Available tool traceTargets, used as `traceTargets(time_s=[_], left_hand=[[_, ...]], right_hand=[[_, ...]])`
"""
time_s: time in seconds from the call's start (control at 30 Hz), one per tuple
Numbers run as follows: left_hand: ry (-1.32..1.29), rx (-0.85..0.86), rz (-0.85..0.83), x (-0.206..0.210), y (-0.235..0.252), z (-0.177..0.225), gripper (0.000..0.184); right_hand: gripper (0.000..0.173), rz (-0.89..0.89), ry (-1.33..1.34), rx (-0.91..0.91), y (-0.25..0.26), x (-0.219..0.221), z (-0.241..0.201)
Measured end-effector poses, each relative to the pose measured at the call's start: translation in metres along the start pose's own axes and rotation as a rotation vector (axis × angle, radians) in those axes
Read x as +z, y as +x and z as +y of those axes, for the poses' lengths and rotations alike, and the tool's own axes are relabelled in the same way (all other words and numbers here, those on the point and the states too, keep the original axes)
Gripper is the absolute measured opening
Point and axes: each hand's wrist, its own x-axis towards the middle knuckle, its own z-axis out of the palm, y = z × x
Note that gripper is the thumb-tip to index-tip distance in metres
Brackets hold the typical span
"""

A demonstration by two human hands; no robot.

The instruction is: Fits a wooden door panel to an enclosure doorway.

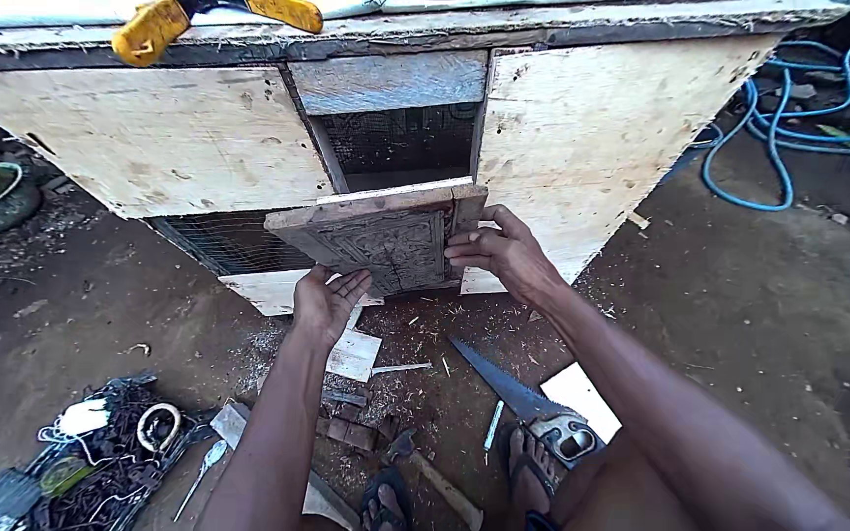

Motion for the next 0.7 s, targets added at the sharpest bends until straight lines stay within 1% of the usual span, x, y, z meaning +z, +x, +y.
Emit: traceTargets(time_s=[0.03, 0.1, 0.17, 0.2, 0.3, 0.33, 0.43, 0.5, 0.6, 0.7], left_hand=[[-0.011, 0.033, -0.02, 0.004, 0.005, -0.001, 0.051], [-0.001, 0.079, -0.057, 0.009, 0.015, -0.002, 0.055], [0.045, 0.132, -0.115, 0.011, 0.024, -0.003, 0.055], [0.088, 0.17, -0.147, 0.012, 0.029, -0.003, 0.052], [0.236, 0.306, -0.169, 0.021, 0.04, -0.004, 0.029], [0.267, 0.352, -0.163, 0.023, 0.044, -0.006, 0.025], [0.308, 0.44, -0.154, 0.033, 0.054, -0.01, 0.025], [0.386, 0.484, -0.099, 0.041, 0.058, -0.01, 0.024], [0.618, 0.561, 0.009, 0.044, 0.059, -0.011, 0.024], [0.819, 0.641, 0.053, 0.047, 0.053, -0.007, 0.027]], right_hand=[[0.032, 0.013, -0.169, -0.084, 0.015, -0.003, 0.003], [0.032, 0.103, -0.444, -0.213, 0.038, -0.005, 0.01], [0.028, 0.208, -0.622, -0.278, 0.056, -0.007, 0.017], [0.026, 0.266, -0.712, -0.296, 0.063, -0.008, 0.019], [0.027, 0.381, -0.89, -0.308, 0.077, -0.006, 0.017], [0.028, 0.408, -0.92, -0.321, 0.081, -0.004, 0.015], [0.029, 0.493, -1.0, -0.319, 0.089, 0.002, 0.004], [0.029, 0.549, -1.079, -0.307, 0.093, 0.005, -0.004], [0.03, 0.592, -1.222, -0.243, 0.091, 0.013, -0.013], [0.033, 0.612, -1.346, -0.195, 0.086, 0.017, -0.022]])
